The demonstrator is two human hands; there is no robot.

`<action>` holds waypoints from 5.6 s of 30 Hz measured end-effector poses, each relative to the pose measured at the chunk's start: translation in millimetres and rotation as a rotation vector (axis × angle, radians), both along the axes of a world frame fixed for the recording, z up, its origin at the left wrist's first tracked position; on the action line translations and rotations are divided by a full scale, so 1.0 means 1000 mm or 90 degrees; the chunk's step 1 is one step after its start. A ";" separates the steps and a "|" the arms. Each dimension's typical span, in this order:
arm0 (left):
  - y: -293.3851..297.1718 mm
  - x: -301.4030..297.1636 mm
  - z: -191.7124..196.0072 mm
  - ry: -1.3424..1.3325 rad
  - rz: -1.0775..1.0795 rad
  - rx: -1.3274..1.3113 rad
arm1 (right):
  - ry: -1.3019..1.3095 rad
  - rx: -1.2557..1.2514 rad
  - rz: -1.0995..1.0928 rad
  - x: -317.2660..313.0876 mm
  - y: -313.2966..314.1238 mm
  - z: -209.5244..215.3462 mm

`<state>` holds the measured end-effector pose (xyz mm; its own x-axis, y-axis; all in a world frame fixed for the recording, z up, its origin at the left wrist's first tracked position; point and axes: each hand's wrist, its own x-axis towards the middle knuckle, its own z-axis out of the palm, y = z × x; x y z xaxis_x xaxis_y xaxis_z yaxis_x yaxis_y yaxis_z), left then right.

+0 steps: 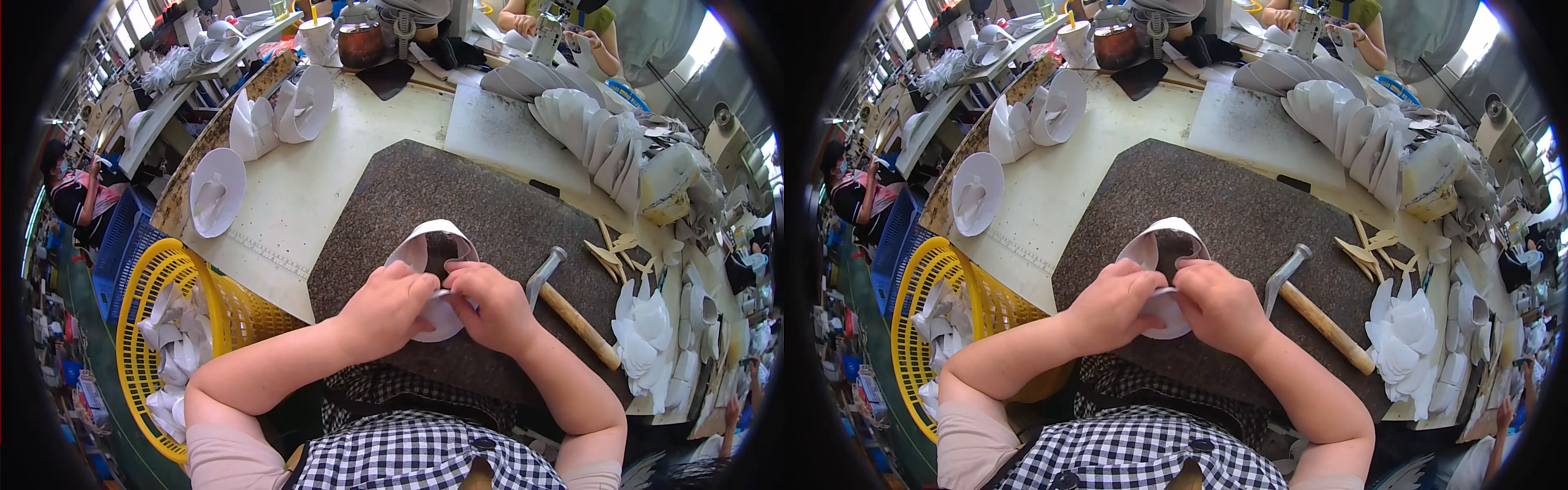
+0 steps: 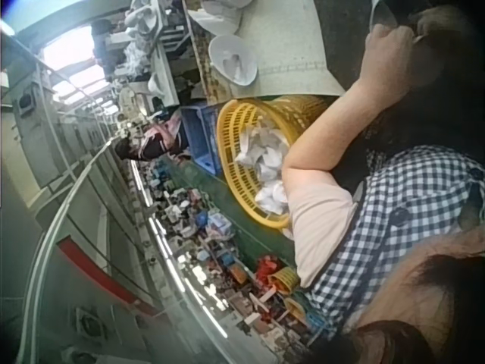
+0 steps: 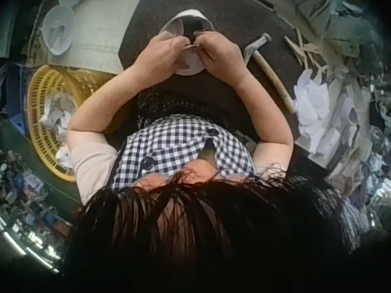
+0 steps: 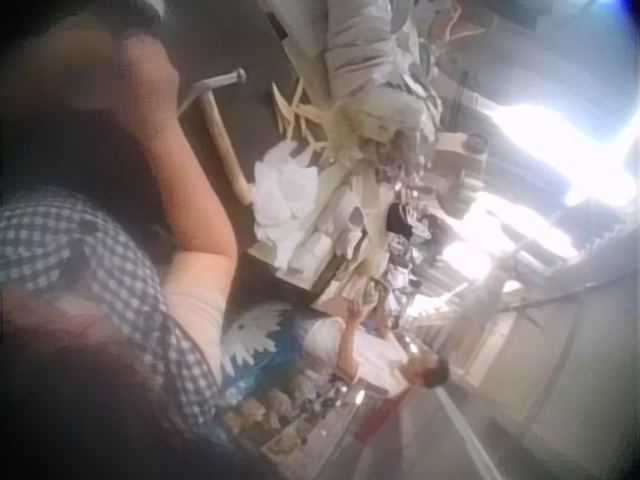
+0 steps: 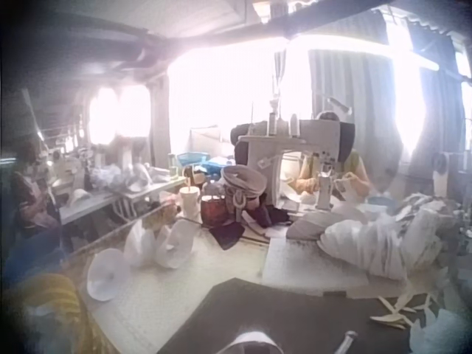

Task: Shaping and assembling white shoe components on a workbench using a hammer and hands.

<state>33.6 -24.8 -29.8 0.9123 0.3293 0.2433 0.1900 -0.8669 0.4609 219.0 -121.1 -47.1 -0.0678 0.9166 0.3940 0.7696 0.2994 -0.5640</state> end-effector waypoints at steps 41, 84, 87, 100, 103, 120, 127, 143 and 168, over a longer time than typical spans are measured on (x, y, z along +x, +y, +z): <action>-0.042 -0.029 -0.030 -0.154 0.283 -0.109 | -0.271 0.013 -0.023 -0.034 -0.043 -0.013; -0.024 -0.010 -0.038 -0.084 -0.169 0.169 | -0.401 -0.032 0.187 0.021 -0.061 -0.001; -0.028 -0.013 -0.043 -0.038 -0.188 0.184 | -0.374 -0.062 0.142 0.014 -0.062 -0.001; 0.019 -0.004 -0.038 -0.047 -0.073 0.142 | -0.468 -0.082 -0.078 -0.033 -0.033 0.001; 0.023 -0.007 -0.036 -0.039 -0.068 0.149 | -0.506 -0.049 -0.045 -0.028 -0.036 -0.004; -0.028 0.000 -0.039 -0.052 -0.133 0.190 | -0.251 0.054 -0.053 -0.008 -0.067 0.012; -0.056 0.022 -0.036 0.039 -0.148 0.358 | -0.269 -0.059 -0.349 -0.001 -0.031 0.034; -0.055 0.046 -0.014 0.002 -0.075 0.504 | 0.098 0.034 -0.298 0.025 -0.048 -0.005; -0.060 0.061 -0.045 -0.075 0.122 0.250 | -0.098 -0.023 -0.378 0.011 -0.046 -0.009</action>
<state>94.7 -85.0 -74.8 0.8020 0.3519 0.4826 0.3301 -0.9345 0.1328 230.2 -167.5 -56.1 0.4047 0.8279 0.3883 0.8726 -0.2228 -0.4346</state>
